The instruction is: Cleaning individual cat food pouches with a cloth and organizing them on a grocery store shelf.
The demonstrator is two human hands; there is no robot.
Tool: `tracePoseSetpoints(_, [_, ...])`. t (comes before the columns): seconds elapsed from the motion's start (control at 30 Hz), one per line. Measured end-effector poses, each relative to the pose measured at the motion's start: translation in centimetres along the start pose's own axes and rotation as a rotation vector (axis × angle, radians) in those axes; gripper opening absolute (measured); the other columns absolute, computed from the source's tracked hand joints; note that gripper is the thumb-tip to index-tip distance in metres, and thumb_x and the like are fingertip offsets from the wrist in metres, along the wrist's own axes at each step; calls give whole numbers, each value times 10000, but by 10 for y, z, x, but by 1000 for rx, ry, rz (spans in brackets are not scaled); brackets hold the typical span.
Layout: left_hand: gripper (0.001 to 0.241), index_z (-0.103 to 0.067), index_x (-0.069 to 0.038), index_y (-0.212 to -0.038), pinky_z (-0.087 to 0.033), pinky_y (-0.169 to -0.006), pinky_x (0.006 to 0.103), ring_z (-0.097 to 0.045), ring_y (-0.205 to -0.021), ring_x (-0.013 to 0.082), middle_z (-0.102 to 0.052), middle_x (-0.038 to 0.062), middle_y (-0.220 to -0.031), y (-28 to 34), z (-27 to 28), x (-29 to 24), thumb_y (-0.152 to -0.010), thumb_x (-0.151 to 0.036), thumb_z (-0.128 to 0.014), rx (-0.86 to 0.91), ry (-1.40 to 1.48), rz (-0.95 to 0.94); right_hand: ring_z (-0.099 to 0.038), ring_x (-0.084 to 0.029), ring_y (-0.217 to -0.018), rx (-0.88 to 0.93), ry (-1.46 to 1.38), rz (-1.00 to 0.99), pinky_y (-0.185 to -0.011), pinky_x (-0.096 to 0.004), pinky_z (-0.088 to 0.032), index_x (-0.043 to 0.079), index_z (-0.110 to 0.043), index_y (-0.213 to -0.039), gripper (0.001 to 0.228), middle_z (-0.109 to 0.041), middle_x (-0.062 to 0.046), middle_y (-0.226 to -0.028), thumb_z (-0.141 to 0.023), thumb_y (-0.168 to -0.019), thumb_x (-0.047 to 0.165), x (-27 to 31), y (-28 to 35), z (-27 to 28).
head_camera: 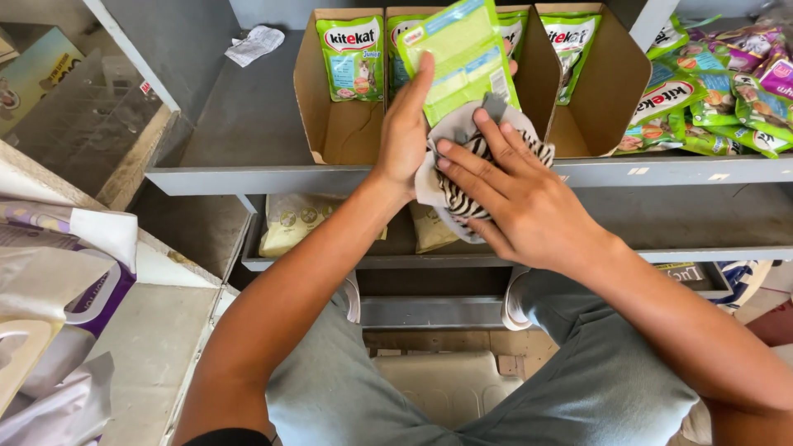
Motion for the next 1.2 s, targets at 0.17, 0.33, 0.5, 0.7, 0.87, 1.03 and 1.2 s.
tracePoseSetpoints(0.17, [720,-379,3,-1593,-405,-1263,454,-532,-1430,319,-521,204,-1551,-1,-1,-1,-1148,-562,-343,-62,139,19,-392,-448,-1514,-27,22,-63,-1267,-566,-287,-43,-586,-1421,623,-506,-175,-1566,-787,-859,134,-12,6,2])
tracePoseSetpoints(0.33, [723,-384,8,-1578,-387,-1256,436,-529,-1424,297,-521,206,-1538,0,-1,-11,-1161,-582,-349,-51,79,-35,-387,-456,-1504,-4,-12,-43,-1252,-562,-294,-56,-584,-1421,635,-497,-198,-1566,-777,-845,129,-7,5,-3])
tracePoseSetpoints(0.5, [710,-397,28,-1573,-398,-1250,437,-532,-1414,317,-532,233,-1517,-1,11,-1,-1199,-572,-340,-42,109,-55,-375,-448,-1512,-12,56,-111,-1257,-549,-301,-82,-562,-1427,642,-479,-213,-1575,-764,-850,114,-9,5,-4])
tracePoseSetpoints(0.7, [747,-381,16,-1568,-395,-1273,468,-515,-1455,322,-513,198,-1583,0,17,3,-1149,-599,-311,-59,204,8,-408,-423,-1500,1,9,-80,-1247,-546,-323,-75,-576,-1416,584,-511,-219,-1563,-752,-893,116,-16,4,-5])
tracePoseSetpoints(0.87, [701,-375,14,-1589,-369,-1255,415,-498,-1431,276,-515,178,-1557,-2,7,4,-1192,-562,-334,-3,143,-33,-426,-437,-1517,-81,85,-228,-1282,-576,-298,-91,-544,-1464,528,-511,-250,-1583,-729,-1004,90,-50,16,9])
tracePoseSetpoints(1.03, [671,-355,4,-1602,-373,-1282,434,-491,-1462,273,-499,174,-1567,1,8,7,-1188,-525,-347,-52,37,-20,-379,-460,-1534,-135,117,-242,-1294,-589,-252,-57,-534,-1480,559,-483,-231,-1593,-751,-986,84,-44,10,24])
tracePoseSetpoints(1.2, [845,-394,15,-1596,-360,-1259,400,-494,-1412,280,-526,163,-1564,9,-10,16,-1164,-687,-208,76,5,-3,-305,-442,-1537,43,26,-13,-1272,-580,-248,7,-549,-1470,715,-424,-186,-1621,-798,-809,112,-22,4,-4])
Point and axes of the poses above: each hand's wrist, its own y-axis away from the middle knuckle, its own z-axis out of the back of the hand, x = y × z, the point moved 7 cm from there along -y, towards the middle knuckle
